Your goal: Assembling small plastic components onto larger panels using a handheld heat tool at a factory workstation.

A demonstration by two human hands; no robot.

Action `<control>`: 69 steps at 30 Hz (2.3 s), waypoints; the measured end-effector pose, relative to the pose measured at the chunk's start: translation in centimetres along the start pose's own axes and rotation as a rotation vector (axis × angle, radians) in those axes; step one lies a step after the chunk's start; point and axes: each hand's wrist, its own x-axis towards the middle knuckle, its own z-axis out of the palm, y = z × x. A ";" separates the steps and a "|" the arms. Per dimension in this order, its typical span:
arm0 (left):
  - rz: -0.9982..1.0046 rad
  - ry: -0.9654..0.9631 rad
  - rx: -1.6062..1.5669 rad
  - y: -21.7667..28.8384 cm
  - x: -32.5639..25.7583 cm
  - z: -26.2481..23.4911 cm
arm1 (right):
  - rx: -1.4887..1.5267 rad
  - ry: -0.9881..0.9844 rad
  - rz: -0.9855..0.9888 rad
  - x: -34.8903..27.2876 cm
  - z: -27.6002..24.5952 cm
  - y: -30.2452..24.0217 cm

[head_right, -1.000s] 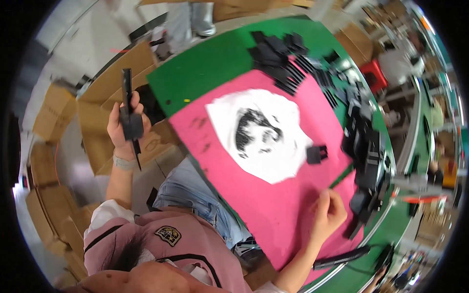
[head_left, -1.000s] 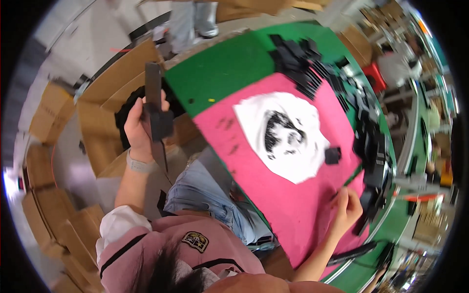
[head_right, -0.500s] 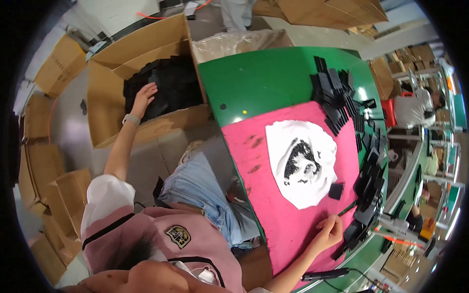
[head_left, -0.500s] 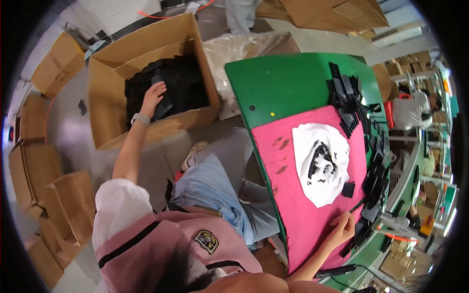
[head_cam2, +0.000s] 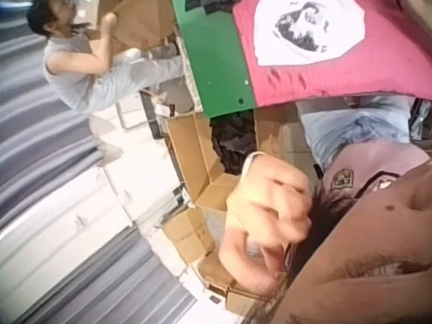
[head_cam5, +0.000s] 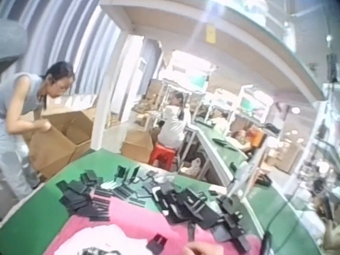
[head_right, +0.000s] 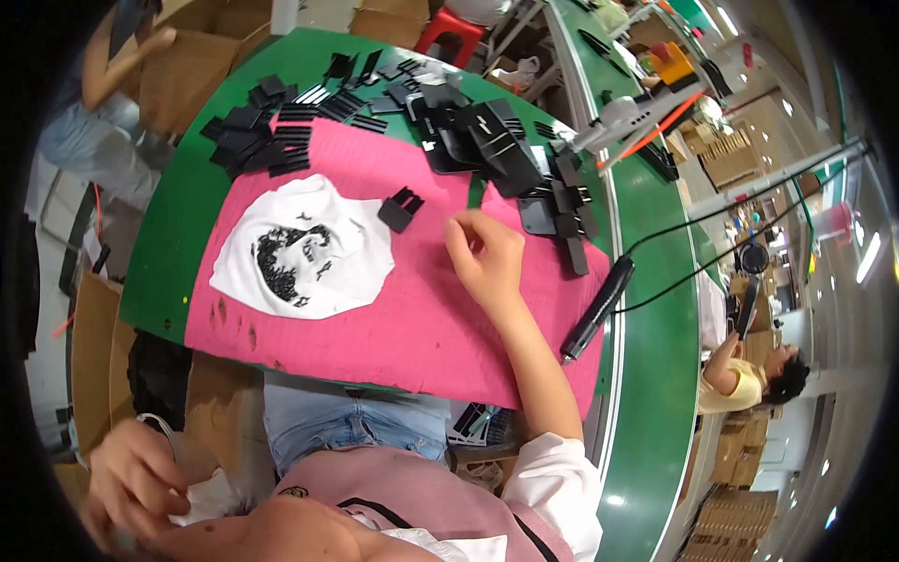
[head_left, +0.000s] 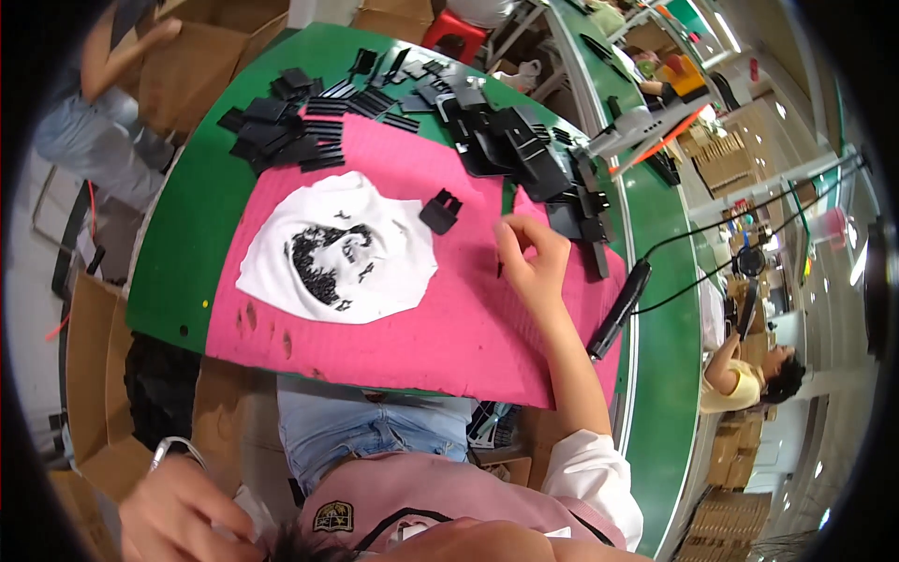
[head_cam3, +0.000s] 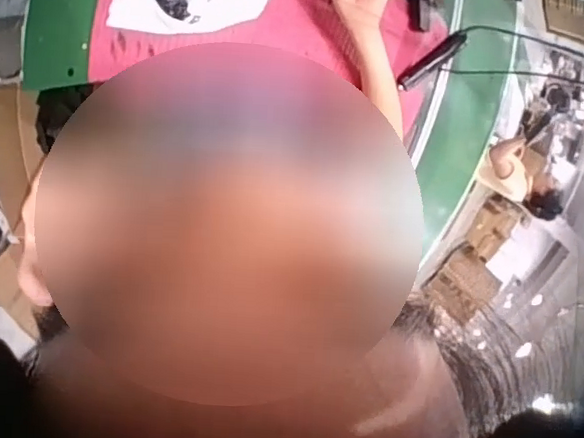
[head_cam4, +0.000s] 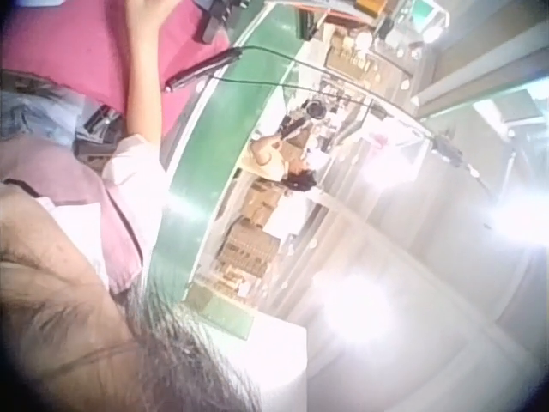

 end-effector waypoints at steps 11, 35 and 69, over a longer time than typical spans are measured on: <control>-0.059 -0.059 -0.252 -2.7 3.9 0.1 | -0.688 0.008 0.154 12.1 1.3 5.5; -0.989 0.840 0.329 -21.9 0.6 -3.7 | -0.603 0.198 -0.673 2.9 0.3 -3.0; -1.033 1.005 0.175 -15.3 -3.2 -9.3 | 0.059 0.125 -0.308 11.5 7.0 -1.6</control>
